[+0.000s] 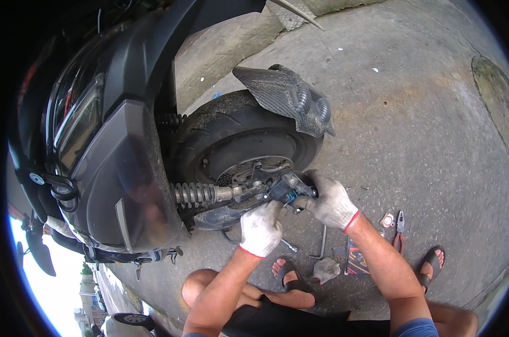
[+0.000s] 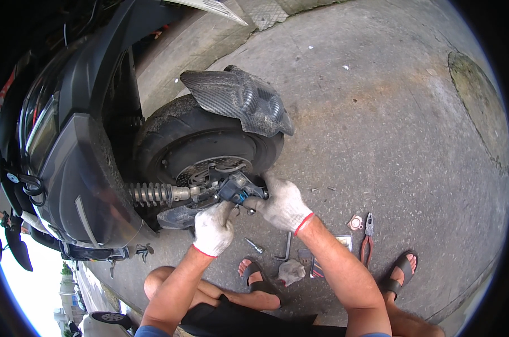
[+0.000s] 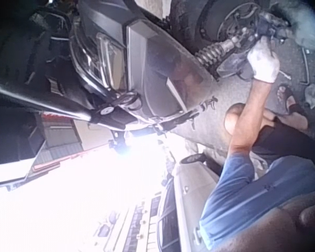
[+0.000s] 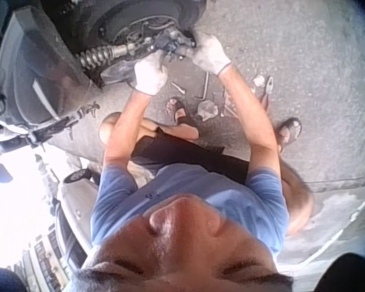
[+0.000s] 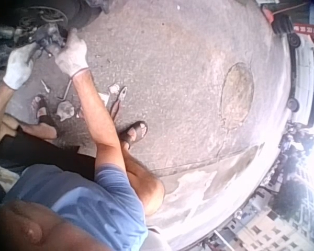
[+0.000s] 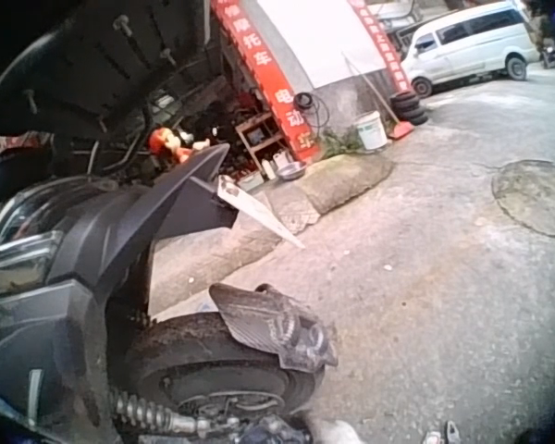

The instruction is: The person removes old brake pads from a motorcycle brake caliper and installs new brake pads using a screwdriver.

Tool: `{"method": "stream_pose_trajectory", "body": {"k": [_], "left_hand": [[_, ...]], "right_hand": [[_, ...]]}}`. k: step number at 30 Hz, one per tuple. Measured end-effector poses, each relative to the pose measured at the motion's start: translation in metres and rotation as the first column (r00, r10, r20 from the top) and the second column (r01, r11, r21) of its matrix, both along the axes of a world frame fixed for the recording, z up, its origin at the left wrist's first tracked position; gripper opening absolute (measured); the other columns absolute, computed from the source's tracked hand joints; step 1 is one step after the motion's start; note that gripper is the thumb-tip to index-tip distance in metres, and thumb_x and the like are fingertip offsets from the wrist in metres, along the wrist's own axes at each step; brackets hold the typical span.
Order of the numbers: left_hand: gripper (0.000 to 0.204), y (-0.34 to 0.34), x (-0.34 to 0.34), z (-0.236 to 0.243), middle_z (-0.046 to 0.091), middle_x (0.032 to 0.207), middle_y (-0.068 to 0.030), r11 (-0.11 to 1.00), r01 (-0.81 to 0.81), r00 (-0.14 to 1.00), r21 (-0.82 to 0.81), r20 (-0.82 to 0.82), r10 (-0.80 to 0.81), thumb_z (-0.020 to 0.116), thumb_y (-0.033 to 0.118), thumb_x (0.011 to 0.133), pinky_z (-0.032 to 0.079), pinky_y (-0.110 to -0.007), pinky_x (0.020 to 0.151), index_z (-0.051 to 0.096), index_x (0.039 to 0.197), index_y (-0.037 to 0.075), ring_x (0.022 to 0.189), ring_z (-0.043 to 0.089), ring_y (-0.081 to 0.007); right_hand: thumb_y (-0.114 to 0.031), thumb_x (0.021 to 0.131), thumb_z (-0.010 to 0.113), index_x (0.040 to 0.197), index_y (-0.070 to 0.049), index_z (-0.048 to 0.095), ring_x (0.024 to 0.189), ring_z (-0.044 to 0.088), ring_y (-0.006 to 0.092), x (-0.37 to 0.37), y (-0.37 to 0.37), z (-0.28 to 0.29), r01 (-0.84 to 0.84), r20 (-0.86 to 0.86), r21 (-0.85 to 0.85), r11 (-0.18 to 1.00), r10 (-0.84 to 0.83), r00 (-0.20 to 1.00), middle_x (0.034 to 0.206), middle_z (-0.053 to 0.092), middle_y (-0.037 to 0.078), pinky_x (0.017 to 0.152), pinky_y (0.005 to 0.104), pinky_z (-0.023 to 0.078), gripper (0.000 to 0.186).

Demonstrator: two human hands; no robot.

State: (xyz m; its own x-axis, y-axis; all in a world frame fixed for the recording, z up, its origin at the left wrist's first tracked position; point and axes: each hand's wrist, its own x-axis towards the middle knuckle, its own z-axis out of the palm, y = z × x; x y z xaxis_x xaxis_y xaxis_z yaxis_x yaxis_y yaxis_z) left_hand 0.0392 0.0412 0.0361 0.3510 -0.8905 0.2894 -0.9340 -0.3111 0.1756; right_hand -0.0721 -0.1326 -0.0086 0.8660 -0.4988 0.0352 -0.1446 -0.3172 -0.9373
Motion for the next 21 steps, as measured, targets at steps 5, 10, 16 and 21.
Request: {"method": "stream_pose_trajectory", "body": {"k": [5, 10, 16, 21], "left_hand": [[0.010, 0.005, 0.003, -0.008, 0.063, 0.069, -0.0170, 0.999, -0.024, 0.991, -0.041, -0.136, 0.019, 0.062, 0.005, 0.090, 0.052, -0.039, 0.057, 0.066, 0.096, 0.000, 0.061, 0.065, -0.0318], [0.021, 0.003, -0.005, 0.002, 0.062, 0.064, -0.0082, 0.931, -0.325, 0.503, 0.165, -0.804, 0.318, 0.057, 0.019, 0.101, 0.047, -0.030, 0.051, 0.065, 0.095, 0.001, 0.055, 0.060, -0.0173], [0.032, 0.006, -0.001, -0.001, 0.055, 0.062, -0.0022, 0.896, -0.364, 0.032, 0.255, -0.958, 0.286, 0.052, 0.031, 0.105, 0.039, -0.027, 0.047, 0.062, 0.089, 0.006, 0.051, 0.052, -0.0123], [0.029, 0.005, -0.004, -0.007, 0.053, 0.064, -0.0006, 0.923, -0.359, 0.398, 0.140, -0.872, 0.287, 0.053, 0.025, 0.103, 0.041, -0.028, 0.049, 0.062, 0.086, 0.003, 0.054, 0.052, -0.0103]], "right_hand": [[-0.031, 0.079, 0.082, 0.122, -0.001, 0.058, 0.103, 0.068, 0.0409, 0.001, 0.000, 0.002, 0.010, 0.042, 0.009, 1.000, -0.011, 0.999, 0.106, 0.070, 0.025, 0.087, 0.0455, 0.055, 0.058], [-0.030, 0.079, 0.082, 0.122, -0.001, 0.058, 0.103, 0.068, 0.0411, 0.000, 0.001, -0.004, 0.027, 0.072, -0.021, 0.999, -0.025, 0.997, 0.106, 0.070, 0.025, 0.086, 0.0461, 0.055, 0.057], [-0.030, 0.078, 0.083, 0.122, -0.002, 0.059, 0.103, 0.068, 0.0410, 0.001, 0.002, -0.005, 0.021, 0.082, -0.032, 0.999, -0.018, 0.996, 0.107, 0.070, 0.024, 0.086, 0.0461, 0.055, 0.057], [-0.031, 0.078, 0.082, 0.121, -0.002, 0.060, 0.104, 0.068, 0.0403, 0.001, 0.002, -0.005, 0.030, 0.078, -0.018, 0.999, -0.028, 0.997, 0.107, 0.070, 0.024, 0.087, 0.0453, 0.055, 0.057]]}}
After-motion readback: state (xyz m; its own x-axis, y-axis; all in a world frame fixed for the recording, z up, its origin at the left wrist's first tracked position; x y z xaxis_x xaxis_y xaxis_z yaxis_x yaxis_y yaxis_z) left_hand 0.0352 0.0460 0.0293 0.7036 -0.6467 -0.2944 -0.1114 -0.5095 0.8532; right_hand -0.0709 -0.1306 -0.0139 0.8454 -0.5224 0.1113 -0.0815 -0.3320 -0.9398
